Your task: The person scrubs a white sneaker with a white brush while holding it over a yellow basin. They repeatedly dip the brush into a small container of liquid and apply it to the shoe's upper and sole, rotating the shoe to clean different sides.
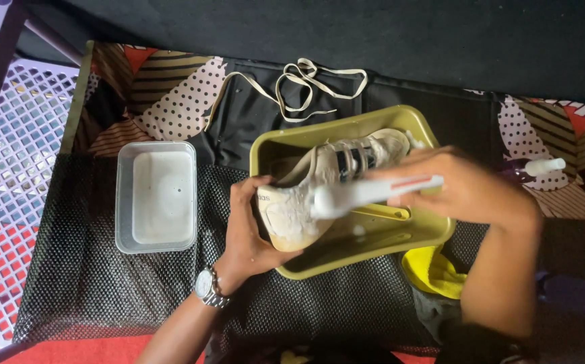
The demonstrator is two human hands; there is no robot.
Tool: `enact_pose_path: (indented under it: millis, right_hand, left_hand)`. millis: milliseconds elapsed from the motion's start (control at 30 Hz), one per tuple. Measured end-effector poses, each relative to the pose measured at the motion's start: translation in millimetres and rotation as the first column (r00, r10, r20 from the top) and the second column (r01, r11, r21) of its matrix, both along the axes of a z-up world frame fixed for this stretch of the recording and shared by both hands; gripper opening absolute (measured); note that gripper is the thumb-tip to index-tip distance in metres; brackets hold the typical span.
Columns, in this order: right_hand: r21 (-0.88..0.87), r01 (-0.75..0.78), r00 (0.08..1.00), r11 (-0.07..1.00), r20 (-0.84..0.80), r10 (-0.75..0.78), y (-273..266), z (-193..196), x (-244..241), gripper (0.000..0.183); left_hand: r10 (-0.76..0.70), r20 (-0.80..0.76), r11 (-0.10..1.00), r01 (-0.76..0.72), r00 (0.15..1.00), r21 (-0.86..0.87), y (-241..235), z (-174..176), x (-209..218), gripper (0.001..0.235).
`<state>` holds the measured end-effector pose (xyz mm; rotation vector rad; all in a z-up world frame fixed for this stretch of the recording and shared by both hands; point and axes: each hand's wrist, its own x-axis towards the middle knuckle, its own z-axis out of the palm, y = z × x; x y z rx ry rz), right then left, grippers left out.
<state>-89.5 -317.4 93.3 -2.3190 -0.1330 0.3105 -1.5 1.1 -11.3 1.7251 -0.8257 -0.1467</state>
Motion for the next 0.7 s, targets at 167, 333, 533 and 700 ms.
enact_pose_path:
  millis: [167, 333, 533, 700]
  right_hand:
    - [-0.015, -0.011, 1.000, 1.000, -0.006, 0.011, 8.5, 27.0, 5.8, 0.055]
    - [0.031, 0.052, 0.994, 0.998, 0.096, -0.055, -11.4, -7.8, 11.0, 0.037]
    - [0.150, -0.155, 0.984, 0.976, 0.108, 0.140, -19.7, -20.7, 18.5, 0.031]
    - [0.017, 0.072, 0.996, 0.997, 0.046, -0.073, -13.4, -5.6, 16.5, 0.038]
  left_hand:
    - [-0.001, 0.023, 0.998, 0.002, 1.000, -0.062, -3.8, -6.7, 0.3, 0.119]
    - [0.025, 0.125, 0.999, -0.028, 0.992, 0.026, -2.9, 3.4, -1.8, 0.122]
    - [0.034, 0.088, 0.999, -0.035, 0.996, 0.001, -4.2, 1.5, 0.2, 0.112]
    - [0.015, 0.008, 1.000, -0.015, 1.000, -0.001, -3.2, 5.4, 0.0, 0.110]
